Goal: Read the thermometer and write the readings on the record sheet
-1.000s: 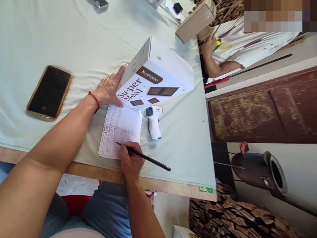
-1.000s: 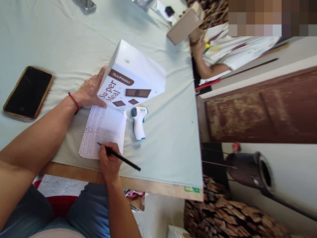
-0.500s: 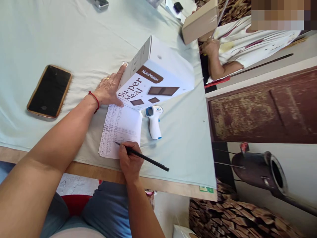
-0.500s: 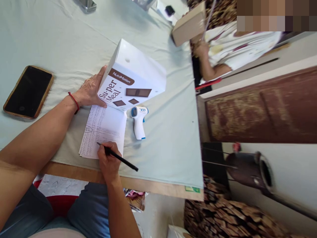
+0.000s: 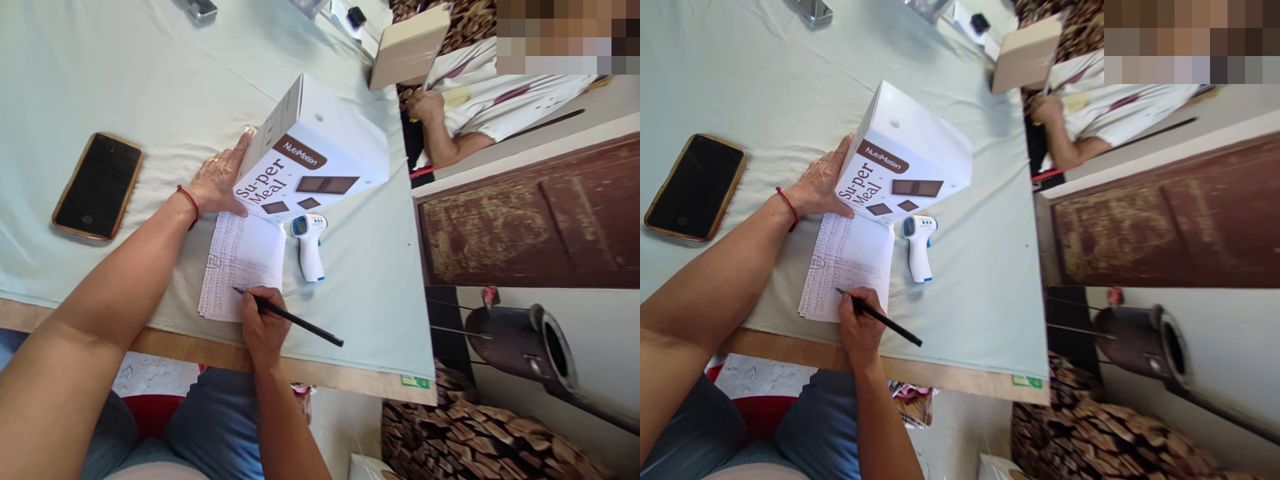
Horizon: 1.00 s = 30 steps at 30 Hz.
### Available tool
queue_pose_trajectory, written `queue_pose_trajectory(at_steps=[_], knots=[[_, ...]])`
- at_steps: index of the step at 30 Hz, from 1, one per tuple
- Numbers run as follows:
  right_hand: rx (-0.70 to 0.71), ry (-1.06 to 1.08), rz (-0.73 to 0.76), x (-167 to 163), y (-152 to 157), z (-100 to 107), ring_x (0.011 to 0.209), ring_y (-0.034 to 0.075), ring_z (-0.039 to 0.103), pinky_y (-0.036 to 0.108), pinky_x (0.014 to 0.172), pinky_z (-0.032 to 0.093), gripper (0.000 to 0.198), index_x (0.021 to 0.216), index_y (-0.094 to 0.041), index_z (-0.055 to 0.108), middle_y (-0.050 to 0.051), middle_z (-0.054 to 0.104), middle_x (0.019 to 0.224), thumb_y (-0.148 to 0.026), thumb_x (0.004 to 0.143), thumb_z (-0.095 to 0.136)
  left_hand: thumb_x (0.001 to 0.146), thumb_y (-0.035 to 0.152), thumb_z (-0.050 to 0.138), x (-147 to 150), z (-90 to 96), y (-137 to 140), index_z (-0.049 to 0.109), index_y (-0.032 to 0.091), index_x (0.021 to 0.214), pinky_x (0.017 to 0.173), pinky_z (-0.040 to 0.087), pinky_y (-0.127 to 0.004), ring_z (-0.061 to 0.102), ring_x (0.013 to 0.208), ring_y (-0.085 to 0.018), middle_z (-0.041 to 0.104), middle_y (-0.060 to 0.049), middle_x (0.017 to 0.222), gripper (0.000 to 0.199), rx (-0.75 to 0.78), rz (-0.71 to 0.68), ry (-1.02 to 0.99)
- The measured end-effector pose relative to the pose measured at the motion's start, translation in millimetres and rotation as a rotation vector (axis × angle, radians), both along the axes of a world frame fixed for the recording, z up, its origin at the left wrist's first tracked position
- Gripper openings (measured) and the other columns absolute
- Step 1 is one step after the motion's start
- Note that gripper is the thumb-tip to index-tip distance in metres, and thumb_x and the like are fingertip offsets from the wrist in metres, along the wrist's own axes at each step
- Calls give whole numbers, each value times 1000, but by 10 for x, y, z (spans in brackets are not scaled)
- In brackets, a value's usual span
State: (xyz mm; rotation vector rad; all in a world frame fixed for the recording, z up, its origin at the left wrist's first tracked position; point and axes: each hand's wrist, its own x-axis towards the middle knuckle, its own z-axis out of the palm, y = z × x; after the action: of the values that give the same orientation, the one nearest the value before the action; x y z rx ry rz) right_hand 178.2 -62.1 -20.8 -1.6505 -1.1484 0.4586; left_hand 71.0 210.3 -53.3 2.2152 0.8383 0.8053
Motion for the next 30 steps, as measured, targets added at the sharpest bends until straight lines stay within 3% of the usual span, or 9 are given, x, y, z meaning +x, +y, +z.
queue_pose_trajectory(at_steps=[4,10,24,30], knots=[[-32,13,13,-8,7,7,54,12,53,25,54,44,7,71,-22,59,-5,58,58,-26,76,61,48,76,80,6,-8,9,-11,26,161,124,15,-61,20,152,-42,35,-9,162,153,3,-8,-18],[-37,26,33,-8,7,-4,56,12,54,25,56,45,6,72,-22,59,-5,59,61,-26,76,61,43,73,85,19,12,-11,-6,22,162,122,20,-60,23,151,-46,34,-16,161,158,6,27,-2],[12,25,-6,1,-6,-26,56,12,54,25,55,45,5,71,-22,60,-5,58,60,-25,75,61,45,69,85,11,-44,33,-7,26,162,124,20,-58,24,151,-45,32,-15,162,154,49,23,-24],[-48,11,-6,9,-3,-33,57,12,54,26,56,45,7,71,-22,58,-5,58,61,-27,76,60,44,69,85,11,-49,38,-7,25,162,124,18,-58,22,151,-46,31,-15,163,155,51,7,-36]])
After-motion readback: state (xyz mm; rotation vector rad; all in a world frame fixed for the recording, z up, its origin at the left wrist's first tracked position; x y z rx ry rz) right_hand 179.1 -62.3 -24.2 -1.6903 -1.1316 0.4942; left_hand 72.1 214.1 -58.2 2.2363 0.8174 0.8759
